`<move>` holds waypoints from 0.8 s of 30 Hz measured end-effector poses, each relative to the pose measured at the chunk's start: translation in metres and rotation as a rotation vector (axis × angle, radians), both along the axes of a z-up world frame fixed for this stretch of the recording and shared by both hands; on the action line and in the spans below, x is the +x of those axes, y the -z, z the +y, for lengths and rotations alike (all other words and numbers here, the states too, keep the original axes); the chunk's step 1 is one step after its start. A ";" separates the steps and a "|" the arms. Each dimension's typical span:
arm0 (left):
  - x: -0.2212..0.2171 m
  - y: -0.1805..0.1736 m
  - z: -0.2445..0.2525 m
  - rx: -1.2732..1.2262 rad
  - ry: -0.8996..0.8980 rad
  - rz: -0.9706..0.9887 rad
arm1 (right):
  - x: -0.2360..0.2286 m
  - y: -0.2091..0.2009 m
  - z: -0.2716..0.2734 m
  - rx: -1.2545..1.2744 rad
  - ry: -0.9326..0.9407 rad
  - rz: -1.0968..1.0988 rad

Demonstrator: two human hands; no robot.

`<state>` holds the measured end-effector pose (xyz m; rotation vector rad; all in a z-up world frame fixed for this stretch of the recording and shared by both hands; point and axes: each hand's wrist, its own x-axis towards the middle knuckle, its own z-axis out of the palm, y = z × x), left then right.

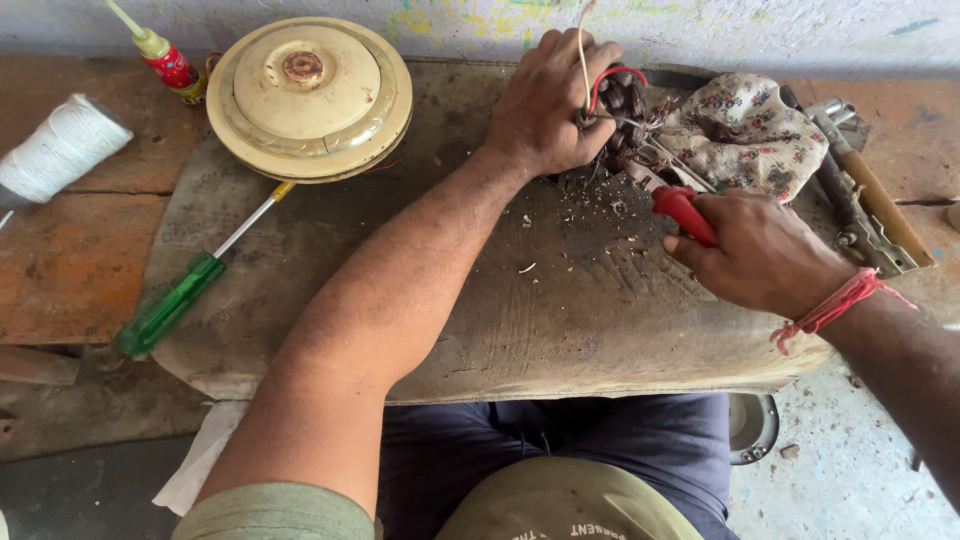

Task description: The person uses pliers and a screwdriver to strip insulation and adjust wires on a dark cylindrical electrical component. They repeatedly cut and pull at the wires while holding the component steady on a wooden workbench.

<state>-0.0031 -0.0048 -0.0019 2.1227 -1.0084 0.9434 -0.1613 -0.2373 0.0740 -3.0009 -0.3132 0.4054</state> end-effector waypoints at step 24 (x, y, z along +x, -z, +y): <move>0.015 0.016 -0.001 -0.163 0.061 0.074 | -0.004 0.025 -0.004 -0.070 0.120 -0.226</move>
